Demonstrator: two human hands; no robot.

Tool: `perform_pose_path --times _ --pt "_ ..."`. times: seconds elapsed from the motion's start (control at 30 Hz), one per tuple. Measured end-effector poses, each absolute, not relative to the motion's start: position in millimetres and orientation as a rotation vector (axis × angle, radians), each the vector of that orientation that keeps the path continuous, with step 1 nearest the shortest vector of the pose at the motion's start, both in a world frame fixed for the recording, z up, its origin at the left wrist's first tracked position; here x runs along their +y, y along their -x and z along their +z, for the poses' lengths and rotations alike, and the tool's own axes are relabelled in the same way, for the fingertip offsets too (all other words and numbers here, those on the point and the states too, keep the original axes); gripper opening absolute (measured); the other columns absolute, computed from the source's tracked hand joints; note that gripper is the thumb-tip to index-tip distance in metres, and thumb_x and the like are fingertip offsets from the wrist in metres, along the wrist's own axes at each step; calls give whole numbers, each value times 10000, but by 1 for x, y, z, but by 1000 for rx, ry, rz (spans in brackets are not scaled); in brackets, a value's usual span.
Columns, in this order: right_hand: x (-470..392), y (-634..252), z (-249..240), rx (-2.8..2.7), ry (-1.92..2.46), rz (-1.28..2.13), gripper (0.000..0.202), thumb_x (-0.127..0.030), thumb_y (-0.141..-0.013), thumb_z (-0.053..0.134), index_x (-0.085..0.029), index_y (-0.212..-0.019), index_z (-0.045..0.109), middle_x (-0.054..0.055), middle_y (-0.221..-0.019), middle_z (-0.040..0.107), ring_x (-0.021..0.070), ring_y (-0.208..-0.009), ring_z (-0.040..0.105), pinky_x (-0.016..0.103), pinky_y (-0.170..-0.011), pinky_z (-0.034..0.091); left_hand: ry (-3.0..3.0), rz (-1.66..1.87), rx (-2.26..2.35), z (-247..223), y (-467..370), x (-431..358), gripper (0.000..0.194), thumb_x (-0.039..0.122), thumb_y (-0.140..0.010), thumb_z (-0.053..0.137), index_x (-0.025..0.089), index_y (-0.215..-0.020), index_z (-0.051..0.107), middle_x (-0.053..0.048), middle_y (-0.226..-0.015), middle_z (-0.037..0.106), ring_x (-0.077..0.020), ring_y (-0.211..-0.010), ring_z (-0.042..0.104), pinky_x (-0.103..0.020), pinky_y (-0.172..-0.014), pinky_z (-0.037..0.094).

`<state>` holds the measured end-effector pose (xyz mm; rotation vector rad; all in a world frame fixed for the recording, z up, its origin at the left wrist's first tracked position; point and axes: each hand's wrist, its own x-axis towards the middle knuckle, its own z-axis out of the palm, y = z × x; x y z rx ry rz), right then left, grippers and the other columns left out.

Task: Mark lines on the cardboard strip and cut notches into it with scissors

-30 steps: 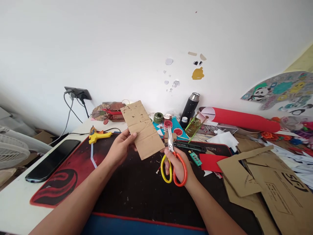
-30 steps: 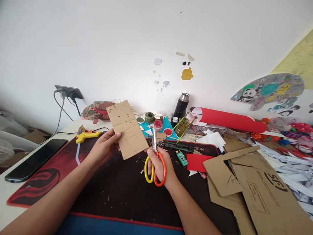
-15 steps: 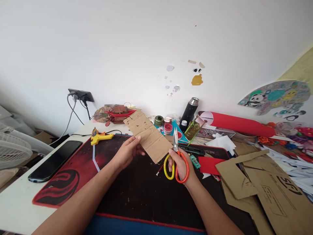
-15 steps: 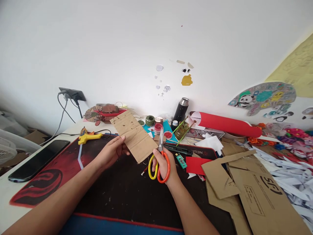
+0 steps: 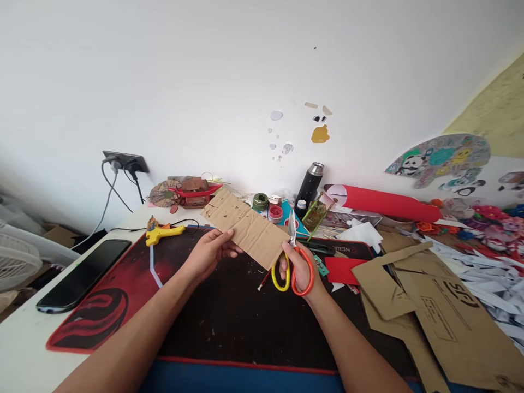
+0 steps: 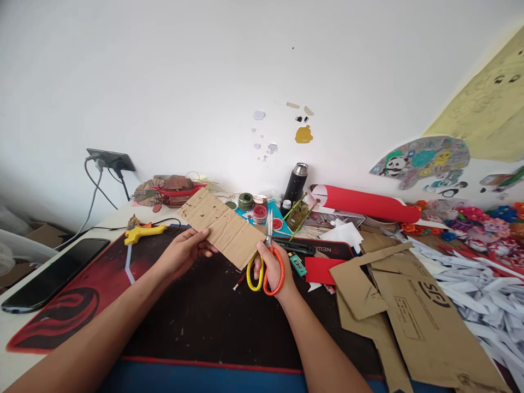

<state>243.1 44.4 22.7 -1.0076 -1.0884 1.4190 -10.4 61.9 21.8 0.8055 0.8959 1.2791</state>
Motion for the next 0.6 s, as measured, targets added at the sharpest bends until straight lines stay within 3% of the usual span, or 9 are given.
perform_pose_path --times 0.27,0.43,0.6 --pt "46 -244 24 -1081 978 1443 587 -739 -790 865 -229 -768 574 -67 -501 557 126 -360 533 235 -389 420 -797 1247 856 20 11 64 394 383 -740 1023 106 -837 761 -153 -745 813 -210 -651 797 -225 -572 629" --pt "45 -243 23 -1062 976 1440 587 -733 -793 864 -228 -774 566 -72 -504 553 121 -357 535 224 -382 401 -796 1259 845 19 7 63 345 370 -795 992 129 -859 753 -122 -751 808 -200 -660 791 -234 -600 652" --pt "45 -243 22 -1059 983 1442 576 -709 -800 878 -224 -779 567 -72 -516 567 119 -368 555 217 -390 418 -821 1226 839 19 -3 56 446 452 -788 1002 112 -989 797 -137 -821 824 -215 -668 788 -264 -588 669"
